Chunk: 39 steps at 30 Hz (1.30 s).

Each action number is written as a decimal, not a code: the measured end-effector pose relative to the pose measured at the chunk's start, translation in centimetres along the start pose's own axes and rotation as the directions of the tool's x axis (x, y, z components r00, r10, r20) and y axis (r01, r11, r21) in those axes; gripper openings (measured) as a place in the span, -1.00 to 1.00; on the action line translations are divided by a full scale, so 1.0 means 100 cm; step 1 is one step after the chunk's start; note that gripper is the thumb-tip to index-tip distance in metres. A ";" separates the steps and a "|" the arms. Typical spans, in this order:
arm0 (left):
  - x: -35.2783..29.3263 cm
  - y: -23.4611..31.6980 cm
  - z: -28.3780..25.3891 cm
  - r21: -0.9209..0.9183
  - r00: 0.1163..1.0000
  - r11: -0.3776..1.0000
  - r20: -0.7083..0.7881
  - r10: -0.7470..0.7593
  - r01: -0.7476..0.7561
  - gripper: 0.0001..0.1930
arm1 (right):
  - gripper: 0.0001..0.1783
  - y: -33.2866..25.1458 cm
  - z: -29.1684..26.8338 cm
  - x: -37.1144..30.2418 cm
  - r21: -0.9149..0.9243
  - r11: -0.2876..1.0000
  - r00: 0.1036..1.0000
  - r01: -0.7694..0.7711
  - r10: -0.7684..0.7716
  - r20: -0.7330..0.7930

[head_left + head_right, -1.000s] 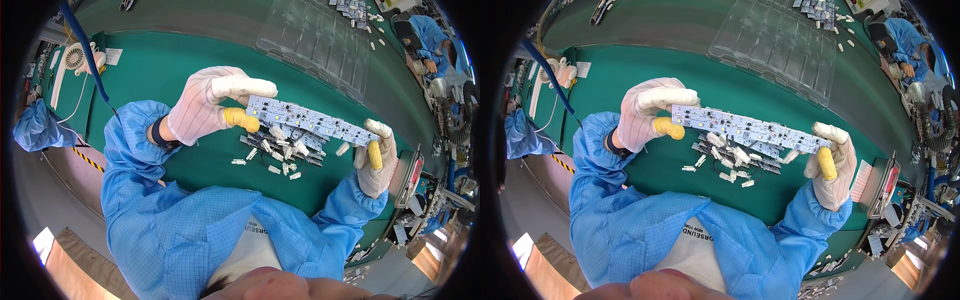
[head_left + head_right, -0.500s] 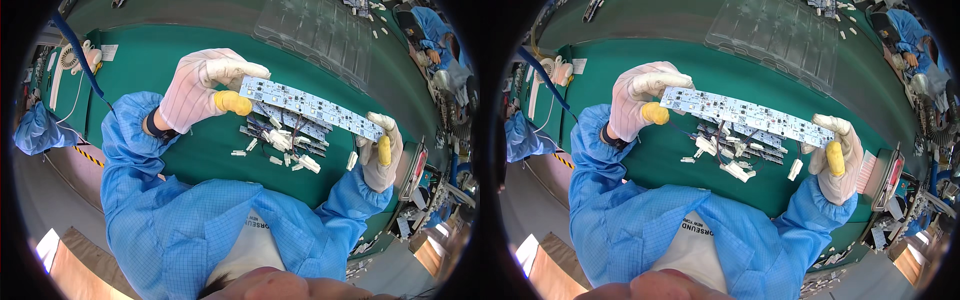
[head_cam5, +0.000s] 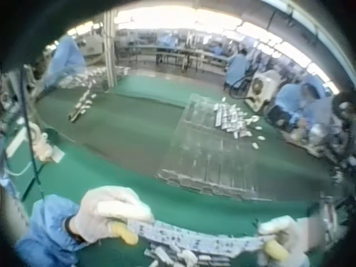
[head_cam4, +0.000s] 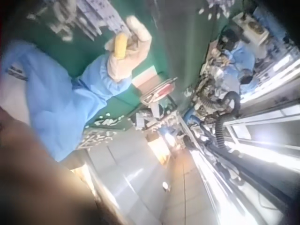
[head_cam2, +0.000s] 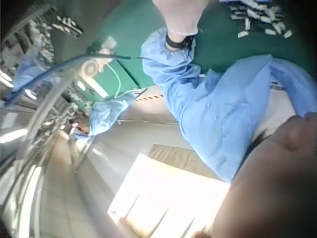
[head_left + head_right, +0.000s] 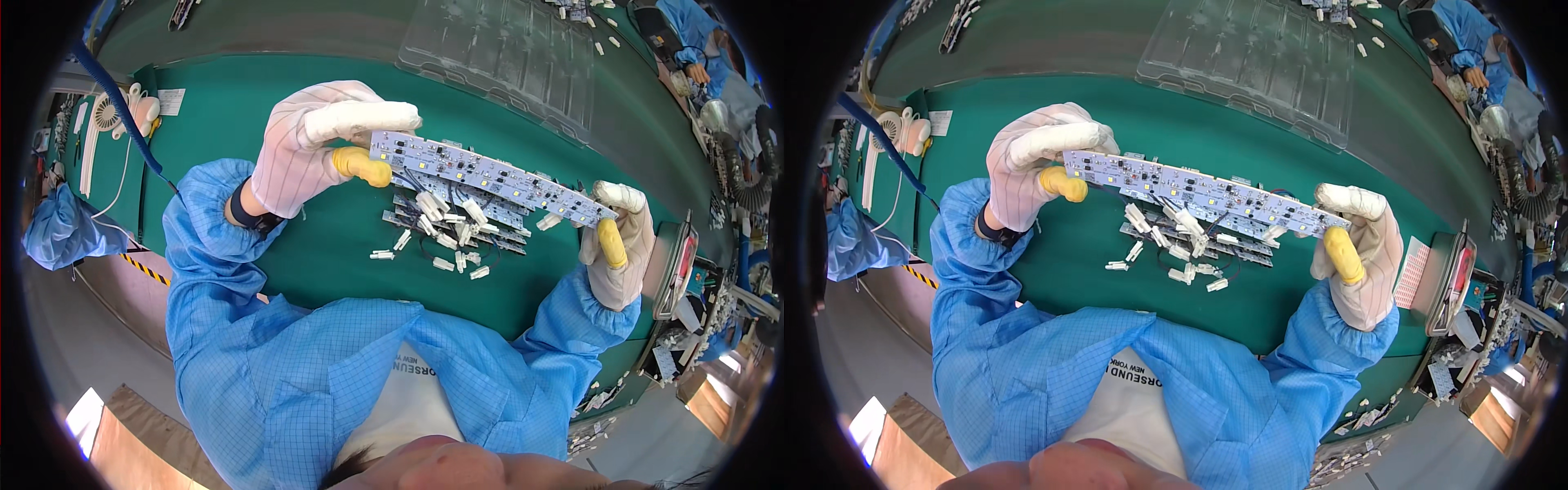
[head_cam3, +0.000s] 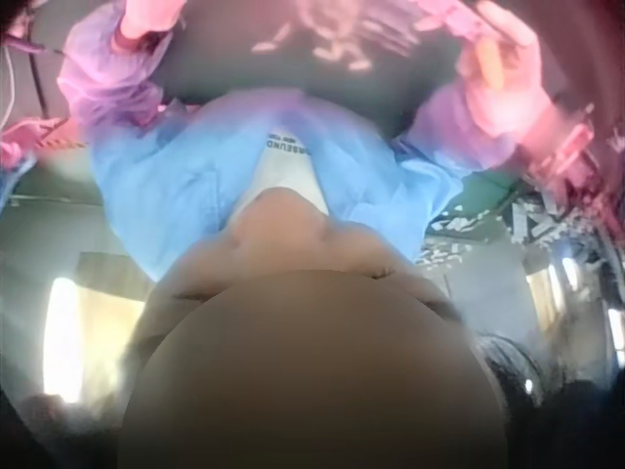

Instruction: Assemble electronic components onto a printed circuit board and trim excess wire leads.

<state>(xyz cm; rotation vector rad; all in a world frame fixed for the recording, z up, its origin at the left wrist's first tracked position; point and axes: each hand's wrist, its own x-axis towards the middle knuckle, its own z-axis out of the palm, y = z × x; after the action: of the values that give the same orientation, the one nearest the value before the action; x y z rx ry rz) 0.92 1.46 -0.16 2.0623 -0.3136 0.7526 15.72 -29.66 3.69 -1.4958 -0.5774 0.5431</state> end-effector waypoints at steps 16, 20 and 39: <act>0.002 -0.003 -0.003 -0.026 0.999 0.999 0.030 -0.023 0.024 -0.36 | -0.53 -0.005 0.001 0.003 0.063 0.996 0.996 -0.068 0.064 0.058; 0.002 -0.002 0.002 -0.074 1.000 0.997 0.009 -0.025 0.026 -0.36 | -0.55 -0.005 0.000 0.000 -0.074 0.992 0.994 -0.106 0.104 -0.023; 0.000 -0.007 -0.005 -0.123 0.992 0.987 0.088 -0.092 0.102 -0.45 | -0.48 -0.009 0.006 0.003 0.001 0.998 0.995 -0.065 0.064 0.071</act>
<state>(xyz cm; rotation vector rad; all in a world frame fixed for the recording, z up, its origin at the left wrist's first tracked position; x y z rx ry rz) 1.06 2.27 -0.46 1.9754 -0.2972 0.5753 15.52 -28.99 4.58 -1.5004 -0.5841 0.6491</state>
